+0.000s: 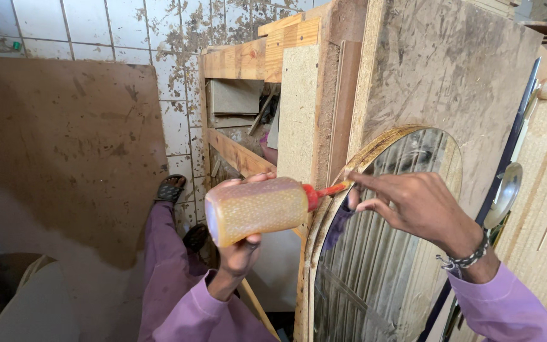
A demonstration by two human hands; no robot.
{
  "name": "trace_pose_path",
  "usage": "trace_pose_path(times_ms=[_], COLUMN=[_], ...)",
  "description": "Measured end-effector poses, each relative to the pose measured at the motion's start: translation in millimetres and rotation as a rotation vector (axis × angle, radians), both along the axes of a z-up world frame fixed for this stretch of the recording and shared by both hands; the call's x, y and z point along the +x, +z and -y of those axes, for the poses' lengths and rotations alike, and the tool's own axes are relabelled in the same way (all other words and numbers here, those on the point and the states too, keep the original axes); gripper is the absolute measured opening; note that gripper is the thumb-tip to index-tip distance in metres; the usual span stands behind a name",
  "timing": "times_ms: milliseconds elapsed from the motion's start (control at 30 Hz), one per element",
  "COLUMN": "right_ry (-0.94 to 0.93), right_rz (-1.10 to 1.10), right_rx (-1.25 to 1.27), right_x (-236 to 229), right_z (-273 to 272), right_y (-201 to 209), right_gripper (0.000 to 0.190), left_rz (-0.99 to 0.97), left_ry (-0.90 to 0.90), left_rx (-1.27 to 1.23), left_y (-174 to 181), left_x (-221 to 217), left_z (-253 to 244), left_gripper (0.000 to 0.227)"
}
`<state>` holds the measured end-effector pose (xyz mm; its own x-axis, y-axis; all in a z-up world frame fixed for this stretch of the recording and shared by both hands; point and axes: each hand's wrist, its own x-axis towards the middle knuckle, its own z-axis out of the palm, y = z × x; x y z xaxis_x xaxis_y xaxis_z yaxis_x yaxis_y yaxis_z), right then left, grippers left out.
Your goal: The person applies glue from a squeeze bottle along the edges of a large mirror resting on a wooden frame. They repeatedly lift the mirror, apply glue to the frame, and reposition the mirror, continuing this process along multiple edges.
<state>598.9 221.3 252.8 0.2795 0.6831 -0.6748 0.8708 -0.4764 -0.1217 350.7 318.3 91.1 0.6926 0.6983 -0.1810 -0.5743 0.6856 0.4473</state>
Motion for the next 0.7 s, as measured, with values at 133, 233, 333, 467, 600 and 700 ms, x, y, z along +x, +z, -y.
trace_pose_path(times_ms=[133,233,333,467,600,700], right_ry=[0.102,0.117,0.098,0.127,0.147,0.104], right_rz=[-0.022,0.076,-0.022,-0.089,0.069,-0.001], right_rx=[-0.046,0.204,-0.059,-0.066,-0.101,-0.144], right_x=[11,13,4,-3,-5,-27], right_z=[2,5,7,7,1,0], right_y=[-4,-3,-8,-8,1,2], right_gripper=[0.052,0.059,0.059,0.066,0.073,0.078], left_rz=[0.005,-0.001,-0.018,-0.009,-0.006,0.006], left_ry=[-0.01,0.057,0.078,0.107,0.137,0.169], left_rx=[-0.089,-0.063,-0.05,-0.087,-0.146,-0.183], left_y=[-2,-4,-8,-12,-16,-21], left_x=[-18,-26,-35,-49,-62,-73], left_z=[8,16,23,34,45,55], left_gripper=[0.087,0.085,0.083,0.085,0.083,0.079])
